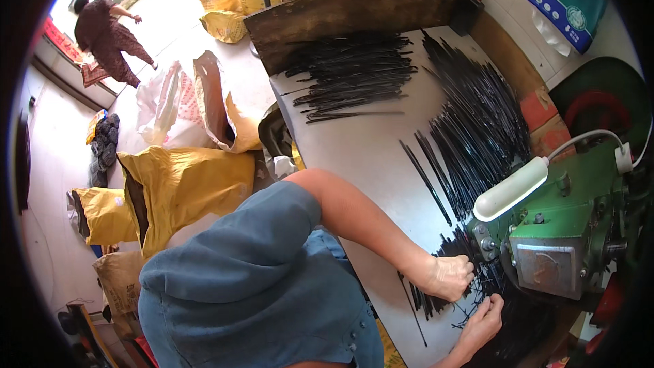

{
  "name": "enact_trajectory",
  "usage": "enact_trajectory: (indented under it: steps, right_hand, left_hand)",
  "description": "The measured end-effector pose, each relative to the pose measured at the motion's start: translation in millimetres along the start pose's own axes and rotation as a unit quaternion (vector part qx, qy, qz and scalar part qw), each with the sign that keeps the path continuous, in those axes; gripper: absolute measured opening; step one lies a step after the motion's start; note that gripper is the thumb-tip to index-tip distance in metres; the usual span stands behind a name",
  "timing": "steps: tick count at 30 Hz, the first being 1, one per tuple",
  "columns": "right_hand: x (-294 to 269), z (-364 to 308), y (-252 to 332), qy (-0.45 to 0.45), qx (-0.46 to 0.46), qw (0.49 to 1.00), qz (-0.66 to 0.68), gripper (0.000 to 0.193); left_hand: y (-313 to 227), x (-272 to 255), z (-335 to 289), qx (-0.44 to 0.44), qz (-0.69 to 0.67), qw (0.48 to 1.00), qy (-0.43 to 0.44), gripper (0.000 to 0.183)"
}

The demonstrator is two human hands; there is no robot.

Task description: The person inserts black rods into an industrial machine by hand.

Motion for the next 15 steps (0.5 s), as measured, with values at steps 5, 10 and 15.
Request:
enact_trajectory:
  steps: [5,10,15]
  right_hand:
    - [11,9,-4,0.016,-0.008,0.996,0.083,0.016]
    - [21,17,-16,0.064,0.060,0.979,0.185,0.019]
    - [29,17,-16,0.095,0.078,0.955,0.269,0.018]
  left_hand:
    - [4,-1,-3,0.019,-0.010,1.000,-0.010,0.017]
    - [8,-13,-3,-0.009,-0.049,0.997,-0.062,0.015]
    - [8,-16,-4,-0.038,-0.136,0.990,0.001,0.014]
Point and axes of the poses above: each hand's wrist, its own z-axis towards the middle knuckle, its own x-axis out of the palm, y = z × x, the point moved 3 cm from there along z, towards the middle knuckle, and after that the axes turned 6 degrees about x, right-handed, at the moved point
